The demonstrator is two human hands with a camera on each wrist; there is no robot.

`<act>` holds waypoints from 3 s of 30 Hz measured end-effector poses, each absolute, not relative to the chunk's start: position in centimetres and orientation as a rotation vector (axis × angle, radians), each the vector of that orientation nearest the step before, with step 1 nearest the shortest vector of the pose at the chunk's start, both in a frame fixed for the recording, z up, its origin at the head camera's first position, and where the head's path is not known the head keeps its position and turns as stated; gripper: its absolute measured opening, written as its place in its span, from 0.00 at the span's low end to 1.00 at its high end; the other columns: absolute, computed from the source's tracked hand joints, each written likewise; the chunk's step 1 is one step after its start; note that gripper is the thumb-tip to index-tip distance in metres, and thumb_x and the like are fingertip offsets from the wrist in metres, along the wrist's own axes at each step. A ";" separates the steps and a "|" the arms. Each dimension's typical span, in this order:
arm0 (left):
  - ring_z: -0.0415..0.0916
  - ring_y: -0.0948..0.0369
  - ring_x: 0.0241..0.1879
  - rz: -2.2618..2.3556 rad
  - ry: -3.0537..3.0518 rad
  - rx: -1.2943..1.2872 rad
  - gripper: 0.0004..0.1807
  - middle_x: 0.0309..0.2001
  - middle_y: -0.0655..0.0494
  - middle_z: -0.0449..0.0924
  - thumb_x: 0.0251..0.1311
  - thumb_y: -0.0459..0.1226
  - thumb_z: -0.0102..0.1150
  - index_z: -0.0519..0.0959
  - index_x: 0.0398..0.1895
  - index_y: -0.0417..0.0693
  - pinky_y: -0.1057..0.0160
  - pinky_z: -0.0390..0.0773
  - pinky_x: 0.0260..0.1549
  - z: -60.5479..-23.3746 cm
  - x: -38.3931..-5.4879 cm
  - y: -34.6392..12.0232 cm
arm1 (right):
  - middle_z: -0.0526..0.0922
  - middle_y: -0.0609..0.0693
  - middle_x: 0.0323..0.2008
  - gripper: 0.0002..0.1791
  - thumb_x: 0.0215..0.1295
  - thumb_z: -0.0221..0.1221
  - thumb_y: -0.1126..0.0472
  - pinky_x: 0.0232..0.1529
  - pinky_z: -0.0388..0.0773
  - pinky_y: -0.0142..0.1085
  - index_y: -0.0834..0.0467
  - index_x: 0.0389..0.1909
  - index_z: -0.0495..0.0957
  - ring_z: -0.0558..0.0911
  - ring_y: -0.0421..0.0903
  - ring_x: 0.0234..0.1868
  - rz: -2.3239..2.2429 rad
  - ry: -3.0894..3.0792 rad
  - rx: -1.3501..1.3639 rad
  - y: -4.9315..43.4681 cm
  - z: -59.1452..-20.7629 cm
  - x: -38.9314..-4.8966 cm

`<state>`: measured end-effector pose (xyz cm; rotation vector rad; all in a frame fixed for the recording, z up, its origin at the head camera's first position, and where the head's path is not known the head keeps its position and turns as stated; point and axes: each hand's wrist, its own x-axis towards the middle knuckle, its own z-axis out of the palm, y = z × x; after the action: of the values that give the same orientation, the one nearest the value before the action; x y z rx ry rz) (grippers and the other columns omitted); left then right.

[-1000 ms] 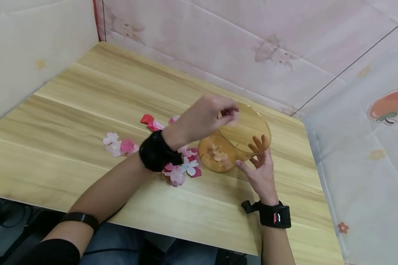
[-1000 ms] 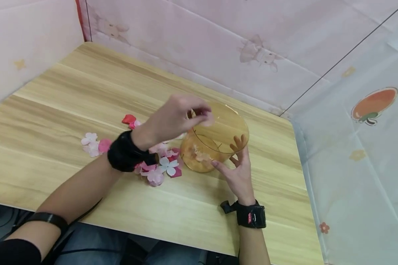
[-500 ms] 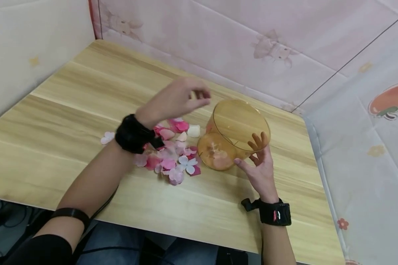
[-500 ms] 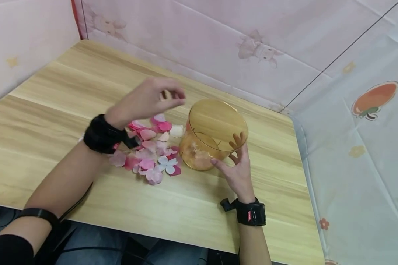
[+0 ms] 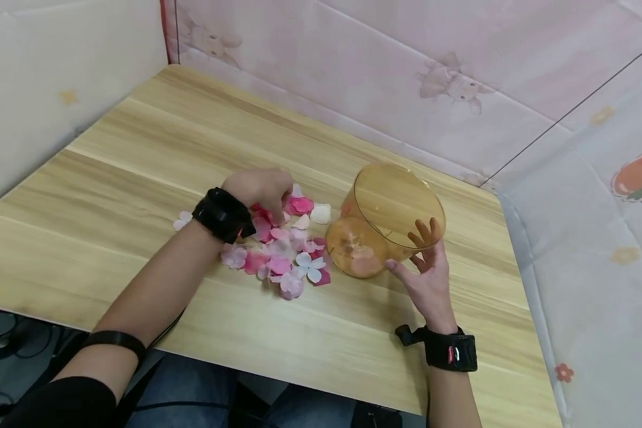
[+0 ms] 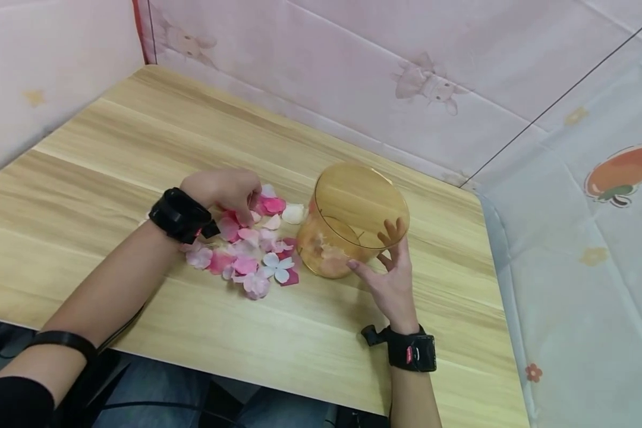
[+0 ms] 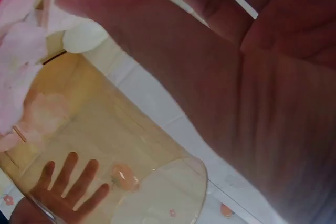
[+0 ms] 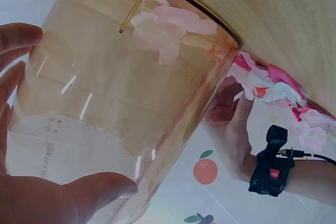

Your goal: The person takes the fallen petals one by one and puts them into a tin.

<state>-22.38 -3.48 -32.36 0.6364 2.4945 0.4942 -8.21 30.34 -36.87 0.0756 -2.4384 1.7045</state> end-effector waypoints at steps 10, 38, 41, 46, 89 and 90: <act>0.74 0.57 0.32 0.606 2.476 0.787 0.02 0.35 0.50 0.81 0.60 0.31 0.65 0.84 0.36 0.43 0.64 0.75 0.29 -32.1 -23.1 -4.0 | 0.58 0.45 0.81 0.62 0.57 0.70 0.74 0.72 0.67 0.47 0.40 0.83 0.44 0.65 0.50 0.77 1.696 -2.435 0.063 30.5 -36.6 -7.9; 0.85 0.60 0.42 1.391 2.648 1.472 0.06 0.41 0.54 0.90 0.66 0.35 0.68 0.88 0.42 0.45 0.62 0.83 0.46 -28.4 -17.9 3.7 | 0.59 0.48 0.81 0.61 0.58 0.70 0.74 0.72 0.65 0.59 0.39 0.83 0.46 0.64 0.62 0.78 1.741 -2.413 0.201 28.8 -38.1 -9.7; 0.84 0.59 0.43 1.276 2.670 1.457 0.07 0.42 0.54 0.90 0.68 0.39 0.67 0.88 0.43 0.46 0.61 0.82 0.49 -28.7 -17.6 3.6 | 0.59 0.47 0.81 0.61 0.57 0.70 0.75 0.72 0.66 0.56 0.38 0.83 0.46 0.64 0.61 0.78 1.749 -2.415 0.195 28.5 -38.3 -9.4; 0.82 0.56 0.48 1.215 2.652 1.480 0.11 0.46 0.52 0.88 0.69 0.41 0.65 0.87 0.46 0.45 0.58 0.80 0.54 -28.7 -17.5 2.7 | 0.60 0.45 0.80 0.60 0.59 0.70 0.73 0.71 0.68 0.50 0.36 0.82 0.46 0.64 0.59 0.78 1.753 -2.427 0.193 28.5 -38.1 -9.2; 0.80 0.52 0.47 1.248 2.728 0.550 0.09 0.48 0.44 0.84 0.70 0.35 0.63 0.83 0.49 0.41 0.61 0.78 0.43 -30.1 -22.8 -9.2 | 0.58 0.45 0.81 0.61 0.58 0.70 0.74 0.67 0.70 0.33 0.38 0.83 0.45 0.66 0.51 0.77 1.704 -2.430 0.068 28.9 -38.7 -6.6; 0.81 0.53 0.46 1.344 2.736 0.577 0.10 0.48 0.44 0.85 0.70 0.36 0.63 0.84 0.49 0.41 0.62 0.78 0.43 -29.3 -22.1 -8.6 | 0.58 0.45 0.81 0.61 0.58 0.70 0.73 0.69 0.70 0.37 0.38 0.83 0.45 0.66 0.51 0.77 1.704 -2.432 0.081 28.7 -38.8 -6.7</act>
<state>-22.09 -8.63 -29.35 0.5774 2.7359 1.3444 -6.72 28.67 -38.76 0.0810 -2.4320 1.7044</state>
